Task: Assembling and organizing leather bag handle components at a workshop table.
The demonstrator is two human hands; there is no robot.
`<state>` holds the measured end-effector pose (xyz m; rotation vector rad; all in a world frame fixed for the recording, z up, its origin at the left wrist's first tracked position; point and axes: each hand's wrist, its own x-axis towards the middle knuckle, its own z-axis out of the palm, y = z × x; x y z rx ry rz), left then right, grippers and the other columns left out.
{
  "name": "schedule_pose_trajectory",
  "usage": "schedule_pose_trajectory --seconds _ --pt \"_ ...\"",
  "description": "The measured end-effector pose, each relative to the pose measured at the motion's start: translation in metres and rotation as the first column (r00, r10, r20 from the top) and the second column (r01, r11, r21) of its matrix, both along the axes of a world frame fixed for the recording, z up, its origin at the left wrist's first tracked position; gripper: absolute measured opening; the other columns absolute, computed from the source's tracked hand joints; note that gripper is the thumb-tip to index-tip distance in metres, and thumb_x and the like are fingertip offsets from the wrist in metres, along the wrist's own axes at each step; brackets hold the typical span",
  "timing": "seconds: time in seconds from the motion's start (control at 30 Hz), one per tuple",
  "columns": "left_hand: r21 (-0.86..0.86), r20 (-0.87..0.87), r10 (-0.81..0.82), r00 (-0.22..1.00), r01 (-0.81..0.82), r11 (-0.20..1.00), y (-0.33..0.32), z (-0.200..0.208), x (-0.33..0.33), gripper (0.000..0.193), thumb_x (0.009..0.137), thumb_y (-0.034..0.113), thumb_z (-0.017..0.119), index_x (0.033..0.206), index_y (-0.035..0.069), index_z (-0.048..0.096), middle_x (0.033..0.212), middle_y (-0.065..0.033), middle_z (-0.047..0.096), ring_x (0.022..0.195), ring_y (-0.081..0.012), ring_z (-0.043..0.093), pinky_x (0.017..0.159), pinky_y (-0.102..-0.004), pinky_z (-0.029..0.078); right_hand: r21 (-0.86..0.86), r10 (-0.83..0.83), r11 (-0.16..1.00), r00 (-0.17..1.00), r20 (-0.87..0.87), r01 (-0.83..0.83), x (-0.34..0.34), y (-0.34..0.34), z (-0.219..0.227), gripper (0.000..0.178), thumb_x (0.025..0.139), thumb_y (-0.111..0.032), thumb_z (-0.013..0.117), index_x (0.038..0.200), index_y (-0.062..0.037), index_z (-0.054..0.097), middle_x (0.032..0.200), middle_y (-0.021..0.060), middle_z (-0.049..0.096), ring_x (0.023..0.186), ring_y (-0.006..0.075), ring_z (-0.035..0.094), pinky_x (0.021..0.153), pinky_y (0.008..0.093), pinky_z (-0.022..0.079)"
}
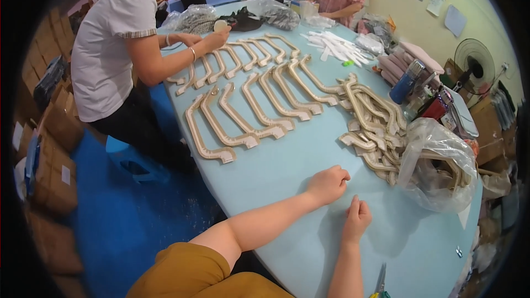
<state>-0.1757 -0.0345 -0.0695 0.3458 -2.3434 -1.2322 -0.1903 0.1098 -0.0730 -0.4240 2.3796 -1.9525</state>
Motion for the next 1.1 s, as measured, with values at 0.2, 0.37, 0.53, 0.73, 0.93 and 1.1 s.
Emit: schedule_pose_trajectory --seconds 0.2,0.37,0.53,0.73,0.93,1.1 --pt "0.016 0.011 0.000 1.000 0.000 1.000 -0.003 -0.004 -0.003 0.016 0.082 0.011 0.053 0.088 0.008 0.068 0.086 -0.0108 0.063 0.081 -0.0305 0.063 0.072 -0.0419 0.051 0.025 0.029 0.999 1.000 0.004 -0.029 0.002 -0.003 0.005 0.040 0.096 -0.018 0.055 0.061 -0.0044 0.040 0.056 -0.0037 0.039 0.054 0.0057 0.032 0.048 0.0255 0.026" --pt "0.022 0.018 0.000 1.000 -0.001 1.000 -0.001 -0.005 -0.003 0.017 0.081 0.010 0.053 0.087 0.008 0.068 0.086 -0.0109 0.063 0.080 -0.0305 0.063 0.071 -0.0421 0.051 0.049 0.037 0.998 0.999 -0.020 -0.036 0.002 -0.002 0.006 0.041 0.095 -0.018 0.056 0.060 -0.0049 0.039 0.056 -0.0040 0.039 0.054 0.0055 0.031 0.047 0.0252 0.026" --pt "0.014 0.006 0.002 1.000 -0.002 1.000 0.001 -0.007 -0.004 0.016 0.080 0.010 0.053 0.086 0.008 0.068 0.086 -0.0107 0.063 0.080 -0.0304 0.063 0.071 -0.0422 0.051 0.088 0.033 0.996 0.996 -0.083 -0.026 -0.004 0.001 -0.006 0.040 0.095 -0.020 0.056 0.061 -0.0058 0.041 0.055 -0.0034 0.040 0.052 0.0053 0.032 0.046 0.0247 0.026" --pt "0.015 0.015 0.014 1.000 -0.014 1.000 0.001 -0.004 -0.003 0.016 0.080 0.010 0.053 0.085 0.008 0.068 0.086 -0.0102 0.063 0.080 -0.0302 0.063 0.070 -0.0419 0.051 0.079 0.044 0.996 0.995 -0.086 -0.037 -0.004 0.002 -0.007 0.038 0.095 -0.021 0.057 0.063 -0.0069 0.044 0.056 -0.0032 0.042 0.051 0.0048 0.034 0.046 0.0228 0.026" --pt "0.025 0.065 -0.014 0.998 0.012 1.000 -0.001 -0.001 -0.002 0.017 0.079 0.009 0.053 0.086 0.008 0.069 0.091 -0.0113 0.064 0.084 -0.0307 0.064 0.074 -0.0423 0.052 0.077 0.041 0.996 0.994 -0.103 -0.034 -0.005 0.002 -0.009 0.038 0.095 -0.021 0.057 0.063 -0.0066 0.045 0.056 -0.0031 0.043 0.051 0.0047 0.034 0.046 0.0228 0.026" --pt "0.017 0.046 -0.005 0.999 0.004 1.000 -0.001 0.000 -0.001 0.017 0.079 0.009 0.053 0.086 0.008 0.069 0.090 -0.0112 0.064 0.083 -0.0305 0.064 0.074 -0.0420 0.052 0.114 0.037 0.993 0.993 -0.113 -0.024 -0.004 0.002 -0.008 0.038 0.095 -0.022 0.057 0.062 -0.0063 0.045 0.056 -0.0033 0.042 0.051 0.0048 0.033 0.046 0.0231 0.025"
